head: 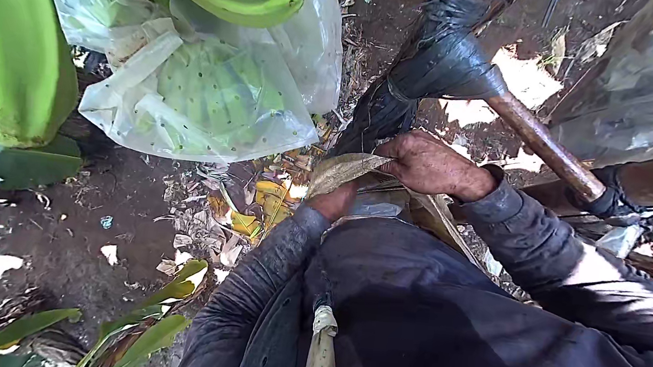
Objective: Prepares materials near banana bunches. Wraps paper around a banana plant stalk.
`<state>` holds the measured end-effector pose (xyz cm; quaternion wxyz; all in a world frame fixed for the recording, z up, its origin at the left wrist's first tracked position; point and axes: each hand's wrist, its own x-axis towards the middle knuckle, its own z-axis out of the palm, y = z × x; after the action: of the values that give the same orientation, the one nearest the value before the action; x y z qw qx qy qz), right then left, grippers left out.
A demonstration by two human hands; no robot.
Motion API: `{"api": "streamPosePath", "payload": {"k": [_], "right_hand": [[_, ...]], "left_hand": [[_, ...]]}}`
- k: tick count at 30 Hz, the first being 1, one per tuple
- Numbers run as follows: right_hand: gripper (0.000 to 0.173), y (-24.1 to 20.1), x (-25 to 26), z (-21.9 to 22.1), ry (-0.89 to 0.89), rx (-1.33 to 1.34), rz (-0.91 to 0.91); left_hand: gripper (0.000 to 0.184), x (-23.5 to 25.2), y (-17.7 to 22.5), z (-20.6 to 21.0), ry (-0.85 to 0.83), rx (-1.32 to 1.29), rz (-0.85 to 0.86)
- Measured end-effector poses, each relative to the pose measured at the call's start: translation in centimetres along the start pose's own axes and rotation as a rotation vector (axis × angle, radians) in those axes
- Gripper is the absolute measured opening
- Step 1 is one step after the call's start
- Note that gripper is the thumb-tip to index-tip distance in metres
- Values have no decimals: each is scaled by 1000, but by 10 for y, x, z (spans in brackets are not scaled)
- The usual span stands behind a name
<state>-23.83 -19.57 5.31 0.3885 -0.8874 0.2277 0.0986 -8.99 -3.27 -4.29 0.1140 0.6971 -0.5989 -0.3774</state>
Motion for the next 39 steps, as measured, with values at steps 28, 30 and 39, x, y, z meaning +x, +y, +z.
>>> {"api": "streamPosePath", "payload": {"k": [28, 30, 39], "right_hand": [[27, 7, 13, 4, -87, -17, 28], [26, 8, 14, 4, -92, -26, 27], [29, 9, 14, 3, -94, -16, 53]], "left_hand": [[33, 34, -33, -23, -169, 247, 58], [31, 35, -32, -25, -158, 289, 49], [29, 40, -31, -20, -156, 228, 93]]}}
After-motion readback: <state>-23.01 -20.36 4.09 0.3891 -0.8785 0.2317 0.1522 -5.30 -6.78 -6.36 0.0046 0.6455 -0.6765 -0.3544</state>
